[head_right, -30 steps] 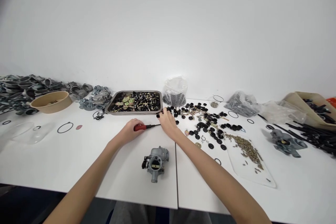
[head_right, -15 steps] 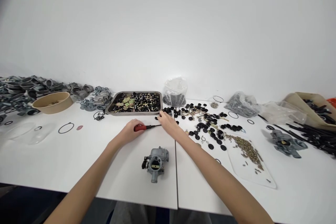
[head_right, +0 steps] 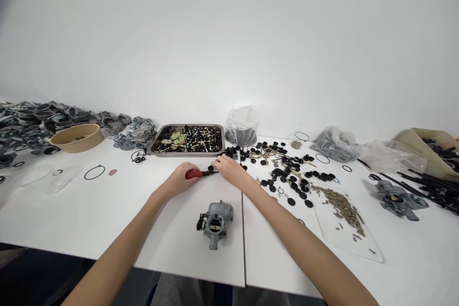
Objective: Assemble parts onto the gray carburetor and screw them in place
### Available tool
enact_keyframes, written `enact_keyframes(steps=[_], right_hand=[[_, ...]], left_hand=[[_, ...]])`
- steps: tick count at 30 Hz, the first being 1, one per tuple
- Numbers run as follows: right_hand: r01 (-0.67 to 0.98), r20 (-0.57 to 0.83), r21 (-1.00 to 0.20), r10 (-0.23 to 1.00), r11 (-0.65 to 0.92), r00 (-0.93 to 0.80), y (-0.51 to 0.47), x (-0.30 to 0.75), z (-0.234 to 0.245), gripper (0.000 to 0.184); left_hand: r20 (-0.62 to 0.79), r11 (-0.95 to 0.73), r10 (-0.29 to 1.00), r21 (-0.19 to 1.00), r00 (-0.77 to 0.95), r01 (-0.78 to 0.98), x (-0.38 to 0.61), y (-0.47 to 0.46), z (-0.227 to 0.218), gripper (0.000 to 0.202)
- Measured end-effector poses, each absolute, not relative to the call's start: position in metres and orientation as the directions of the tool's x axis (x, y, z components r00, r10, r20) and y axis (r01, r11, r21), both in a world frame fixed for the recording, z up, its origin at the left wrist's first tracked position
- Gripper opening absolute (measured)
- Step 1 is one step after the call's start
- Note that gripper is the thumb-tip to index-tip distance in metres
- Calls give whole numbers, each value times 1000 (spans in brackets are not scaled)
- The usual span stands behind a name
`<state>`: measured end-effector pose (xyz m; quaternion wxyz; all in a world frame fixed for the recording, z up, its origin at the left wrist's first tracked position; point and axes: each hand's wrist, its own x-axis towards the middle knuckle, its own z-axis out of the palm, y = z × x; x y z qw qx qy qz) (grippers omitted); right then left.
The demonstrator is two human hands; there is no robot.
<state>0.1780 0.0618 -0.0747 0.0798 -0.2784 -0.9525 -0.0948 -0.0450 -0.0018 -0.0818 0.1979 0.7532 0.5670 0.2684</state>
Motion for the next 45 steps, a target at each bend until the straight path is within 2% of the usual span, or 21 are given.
enact_keyframes(steps=[7,16,22,28,33,38,41,45], right_hand=[[573,173,38,560,818,-810,61,168,-66,21],[712,147,-191,737,676,-660,59,149,-69,10],[693,134,-374,775,617,-617,67,152,-68,14],[673,161,-475,808,567,-567,58,165,-42,13],[688,240,-493,843,532,-480,70,178,18,14],[789,336,-423,886,446,-321,133,183,84,18],[858,324,-358,911,369,-257,170,189,96,17],[896,271,-287,926,340,-264,179,197,81,18]], left_hand=[[189,-287,958,606,216,742,-45,0,-84,18],[172,-295,955,612,241,734,-49,-1,-83,15],[165,-289,957,611,238,737,-49,-3,-80,15],[162,-273,962,611,220,743,-48,-3,-80,15],[163,-275,961,621,222,734,-48,-4,-80,14],[171,-276,961,624,216,731,-49,-4,-82,15],[179,-281,960,621,217,732,-50,-1,-85,15],[187,-286,958,616,217,734,-51,2,-91,15]])
